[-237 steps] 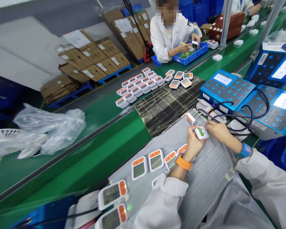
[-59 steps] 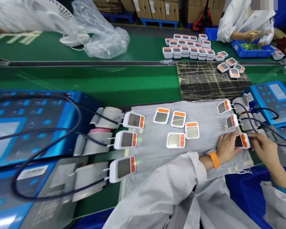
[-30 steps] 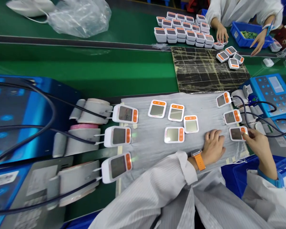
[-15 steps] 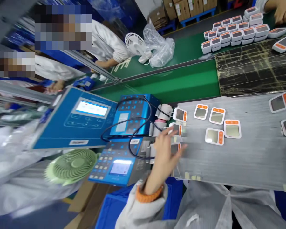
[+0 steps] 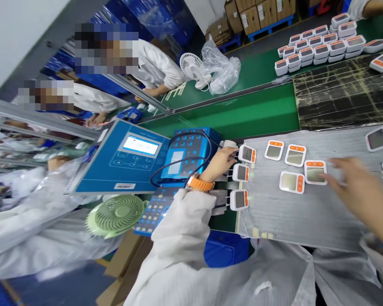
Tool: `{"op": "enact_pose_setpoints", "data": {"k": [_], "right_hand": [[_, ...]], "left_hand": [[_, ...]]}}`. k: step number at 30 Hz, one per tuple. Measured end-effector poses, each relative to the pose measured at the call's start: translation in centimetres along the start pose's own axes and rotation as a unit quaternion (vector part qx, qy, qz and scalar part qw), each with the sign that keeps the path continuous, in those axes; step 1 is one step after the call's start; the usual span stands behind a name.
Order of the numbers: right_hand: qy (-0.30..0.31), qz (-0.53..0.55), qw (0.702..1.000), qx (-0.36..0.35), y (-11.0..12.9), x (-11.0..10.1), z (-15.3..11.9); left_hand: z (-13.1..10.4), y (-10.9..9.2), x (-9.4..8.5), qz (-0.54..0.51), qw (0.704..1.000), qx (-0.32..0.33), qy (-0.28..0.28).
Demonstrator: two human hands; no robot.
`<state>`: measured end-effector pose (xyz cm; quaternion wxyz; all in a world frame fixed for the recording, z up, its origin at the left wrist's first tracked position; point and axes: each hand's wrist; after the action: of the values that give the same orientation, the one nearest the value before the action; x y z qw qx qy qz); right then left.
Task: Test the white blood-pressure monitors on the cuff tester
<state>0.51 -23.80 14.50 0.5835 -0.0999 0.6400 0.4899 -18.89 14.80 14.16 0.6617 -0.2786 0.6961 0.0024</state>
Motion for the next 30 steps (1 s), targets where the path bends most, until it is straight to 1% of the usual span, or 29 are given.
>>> {"op": "enact_pose_setpoints", "data": {"k": [1, 2, 3, 4, 6, 7, 9, 12, 13, 15, 18, 19, 20, 22, 24, 27, 29, 30], "right_hand": [[0.069, 0.038, 0.996, -0.043, 2.1, 2.4, 2.3], [0.131, 0.083, 0.984, -0.083, 4.1, 5.0, 4.6], [0.183, 0.121, 0.97, -0.109, 6.1, 7.6, 6.8], [0.215, 0.151, 0.958, -0.114, 8.0, 10.0, 8.7], [0.216, 0.182, 0.954, -0.099, 11.2, 13.7, 11.5], [0.216, 0.177, 0.957, -0.083, 12.4, 15.0, 12.4], [0.22, 0.154, 0.962, -0.056, 14.1, 16.6, 13.4], [0.224, 0.126, 0.966, -0.038, 14.9, 17.1, 13.7], [0.218, 0.125, 0.967, -0.034, 14.7, 17.0, 13.7], [0.208, 0.137, 0.968, -0.029, 13.9, 16.6, 13.4], [0.221, 0.182, 0.957, -0.049, 12.3, 15.9, 12.7], [0.229, 0.197, 0.951, -0.062, 12.0, 15.8, 12.3], [0.236, 0.208, 0.946, -0.077, 11.7, 15.8, 12.0], [0.248, 0.223, 0.937, -0.102, 12.0, 16.2, 11.2], [0.253, 0.237, 0.932, -0.109, 13.1, 17.0, 10.3], [0.239, 0.243, 0.933, -0.118, 14.9, 18.0, 9.3], [0.234, 0.228, 0.933, -0.152, 15.1, 17.4, 9.3], [0.231, 0.215, 0.933, -0.171, 14.6, 16.6, 9.7]], "left_hand": [[0.8, 0.1, 0.4, -0.009, 1.0, 0.007, 0.016], [1.4, 0.2, 0.8, -0.01, 1.0, 0.013, 0.025], [1.9, 0.3, 1.3, -0.002, 0.999, 0.019, 0.026], [2.1, 0.4, 1.7, 0.013, 1.0, 0.02, 0.019], [2.4, 0.4, 2.3, 0.05, 0.999, -0.002, -0.002], [2.4, 0.4, 2.6, 0.068, 0.997, -0.021, -0.011], [2.4, 0.3, 2.9, 0.096, 0.993, -0.057, -0.023], [2.6, 0.1, 2.9, 0.11, 0.99, -0.082, -0.027], [2.5, 0.1, 2.7, 0.108, 0.991, -0.08, -0.024], [2.0, 0.2, 2.1, 0.083, 0.995, -0.057, -0.02], [-0.1, 0.6, 1.1, 0.038, 0.998, -0.032, -0.024], [-1.0, 0.7, 1.0, 0.03, 0.999, -0.034, -0.015], [-1.8, 0.8, 1.0, 0.028, 0.999, -0.037, 0.006], [-3.3, 0.7, 1.4, 0.028, 0.997, -0.033, 0.063], [-4.1, 0.3, 2.2, 0.036, 0.995, -0.033, 0.089], [-4.3, -0.5, 3.2, 0.063, 0.994, -0.056, 0.07], [-4.1, -0.9, 3.3, 0.071, 0.993, -0.063, 0.064], [-4.0, -1.0, 3.2, 0.071, 0.993, -0.061, 0.065]]}}
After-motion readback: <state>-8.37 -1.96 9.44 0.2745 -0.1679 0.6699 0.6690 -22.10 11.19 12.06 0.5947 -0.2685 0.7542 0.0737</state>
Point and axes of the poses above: each hand's wrist, its own z-axis towards the middle knuckle, its own x-axis out of the palm, y = z × x
